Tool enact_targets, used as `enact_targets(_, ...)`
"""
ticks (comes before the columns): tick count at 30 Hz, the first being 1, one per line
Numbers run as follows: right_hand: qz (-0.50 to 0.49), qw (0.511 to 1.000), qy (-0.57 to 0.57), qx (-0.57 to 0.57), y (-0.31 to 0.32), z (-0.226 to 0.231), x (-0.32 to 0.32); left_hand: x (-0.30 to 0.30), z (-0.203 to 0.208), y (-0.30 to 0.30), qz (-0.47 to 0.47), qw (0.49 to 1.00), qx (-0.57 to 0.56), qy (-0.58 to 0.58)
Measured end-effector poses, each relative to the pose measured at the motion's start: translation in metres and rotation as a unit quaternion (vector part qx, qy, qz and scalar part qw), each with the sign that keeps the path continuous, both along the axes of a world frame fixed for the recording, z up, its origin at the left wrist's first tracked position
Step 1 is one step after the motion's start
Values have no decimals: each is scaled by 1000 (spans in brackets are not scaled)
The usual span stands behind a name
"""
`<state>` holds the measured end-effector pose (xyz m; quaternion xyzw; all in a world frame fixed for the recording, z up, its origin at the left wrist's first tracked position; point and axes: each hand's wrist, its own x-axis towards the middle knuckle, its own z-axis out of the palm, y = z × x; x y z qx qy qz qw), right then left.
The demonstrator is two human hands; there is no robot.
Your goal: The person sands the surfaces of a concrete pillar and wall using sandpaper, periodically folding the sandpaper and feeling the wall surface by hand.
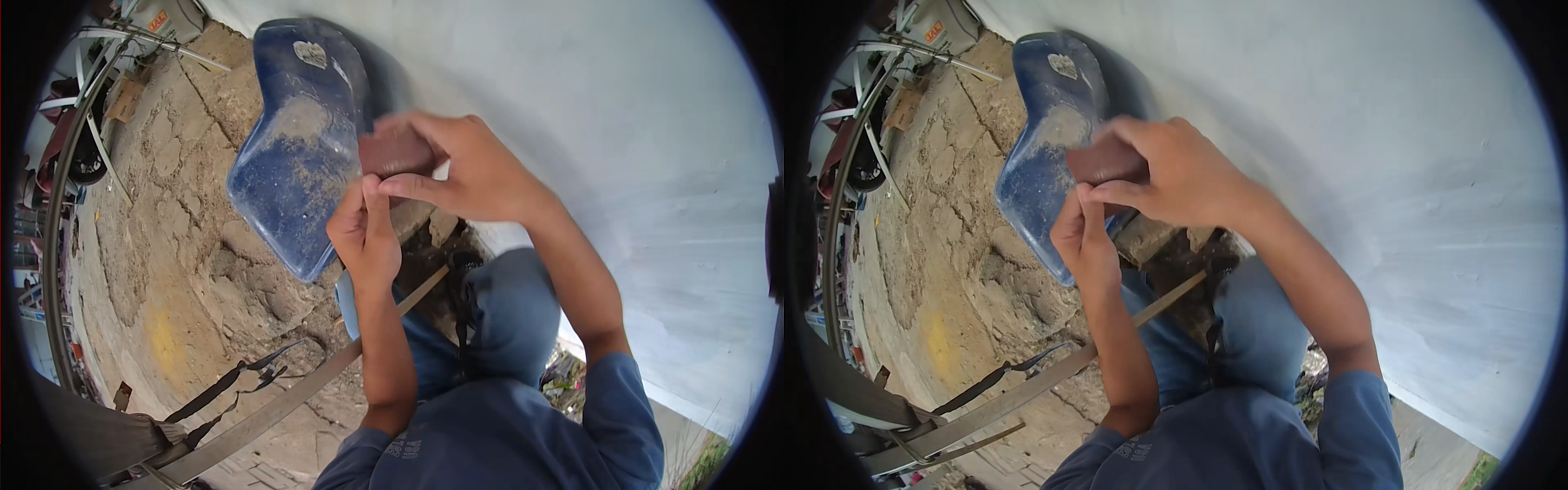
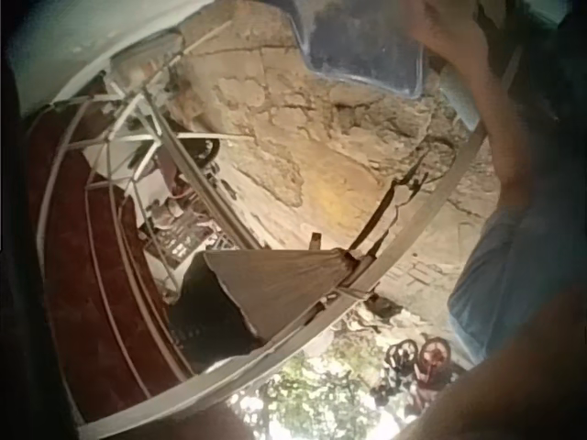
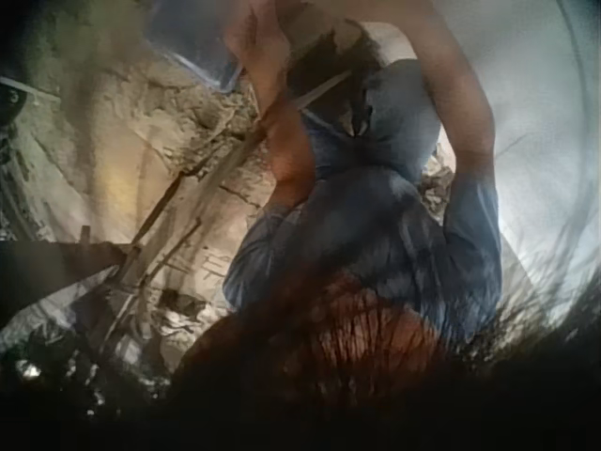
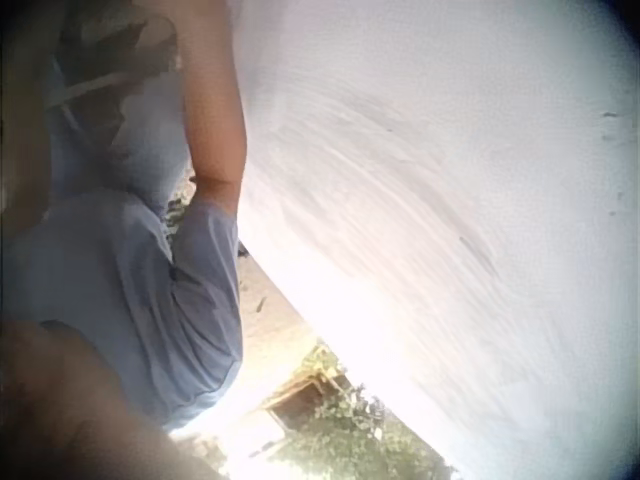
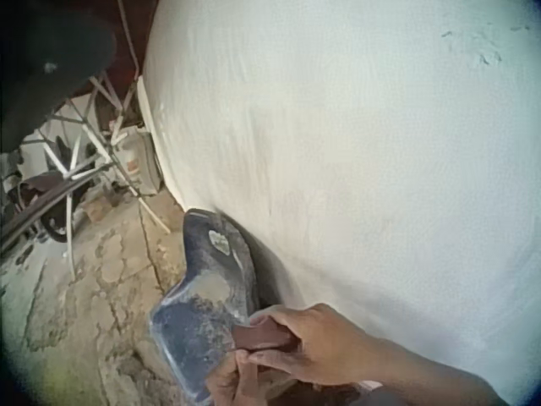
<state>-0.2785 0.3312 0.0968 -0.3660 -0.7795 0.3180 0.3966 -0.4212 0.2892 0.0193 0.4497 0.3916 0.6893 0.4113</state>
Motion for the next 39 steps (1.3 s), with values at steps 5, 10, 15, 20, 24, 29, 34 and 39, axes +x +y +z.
enact_targets(5, -74, 997, -33, 5, -14, -25, -9, 5, -17, -7, 15, 998, -51, -30)
enact_targets(10, -144, 989, -26, 28, -27, -42, -11, -3, -22, -12, -5, 995, -93, 42)
enact_targets(15, -188, 976, -95, 56, -10, -54, 3, 7, -22, 1, 5, 996, -85, -25)
enact_targets(20, -245, 967, -74, -11, 7, -58, -6, -1, -32, 15, 122, 985, -112, -49)
enact_targets(24, -287, 953, -88, -47, 35, -55, -33, -5, -39, 39, 207, 961, -155, -99)
enact_targets(29, -348, 936, 43, -26, 85, -123, -61, 2, -36, 57, 155, 972, -162, -71)
enact_targets(34, -349, 936, 35, -17, 92, -127, -82, -15, -46, 44, 172, 970, -168, -49)
enact_targets(39, -323, 946, -37, 7, 71, -111, -75, -14, -29, 33, 174, 968, -155, -93)
